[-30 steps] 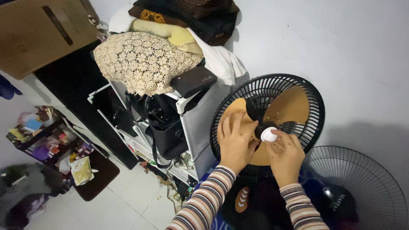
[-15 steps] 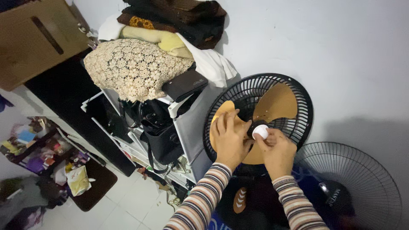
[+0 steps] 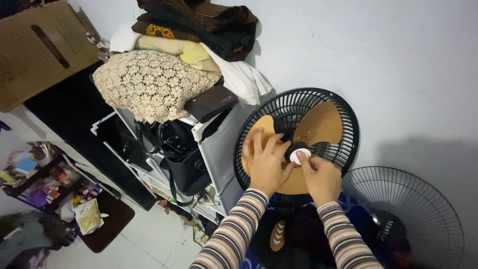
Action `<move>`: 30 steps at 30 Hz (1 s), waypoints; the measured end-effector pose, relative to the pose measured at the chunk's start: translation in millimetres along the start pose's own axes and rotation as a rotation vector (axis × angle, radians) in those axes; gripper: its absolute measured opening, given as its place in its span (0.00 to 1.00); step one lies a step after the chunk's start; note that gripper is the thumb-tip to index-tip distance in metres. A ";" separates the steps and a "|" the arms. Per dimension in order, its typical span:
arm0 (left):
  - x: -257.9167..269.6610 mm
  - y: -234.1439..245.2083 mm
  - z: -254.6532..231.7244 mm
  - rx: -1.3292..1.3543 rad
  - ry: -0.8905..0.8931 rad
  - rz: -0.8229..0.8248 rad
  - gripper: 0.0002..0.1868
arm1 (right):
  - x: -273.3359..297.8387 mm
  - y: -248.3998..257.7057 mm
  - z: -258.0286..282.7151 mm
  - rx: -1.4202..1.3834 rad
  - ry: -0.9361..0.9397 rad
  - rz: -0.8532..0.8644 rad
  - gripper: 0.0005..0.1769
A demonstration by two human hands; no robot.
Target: The person assembles a table fan by attaching the front grille, inserting the fan blades, securing them with a nut, and attaching the rear grille. The person then repositions the assembled fan on the floor.
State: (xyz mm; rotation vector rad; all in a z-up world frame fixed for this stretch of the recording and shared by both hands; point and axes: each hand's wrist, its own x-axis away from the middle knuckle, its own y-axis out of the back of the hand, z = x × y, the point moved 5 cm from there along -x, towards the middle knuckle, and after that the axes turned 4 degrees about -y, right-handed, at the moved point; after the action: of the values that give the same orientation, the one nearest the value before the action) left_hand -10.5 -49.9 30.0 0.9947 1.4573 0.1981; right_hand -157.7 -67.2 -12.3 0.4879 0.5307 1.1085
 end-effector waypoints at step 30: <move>-1.1 2.8 -3.4 -0.009 -0.040 -0.003 0.24 | 11.6 8.3 8.6 -0.135 0.180 -0.100 0.19</move>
State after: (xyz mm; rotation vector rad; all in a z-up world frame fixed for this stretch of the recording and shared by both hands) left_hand -12.5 -47.5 33.3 0.9833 1.4200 0.1814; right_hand -154.1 -54.3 -2.4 0.2426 0.6260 1.0899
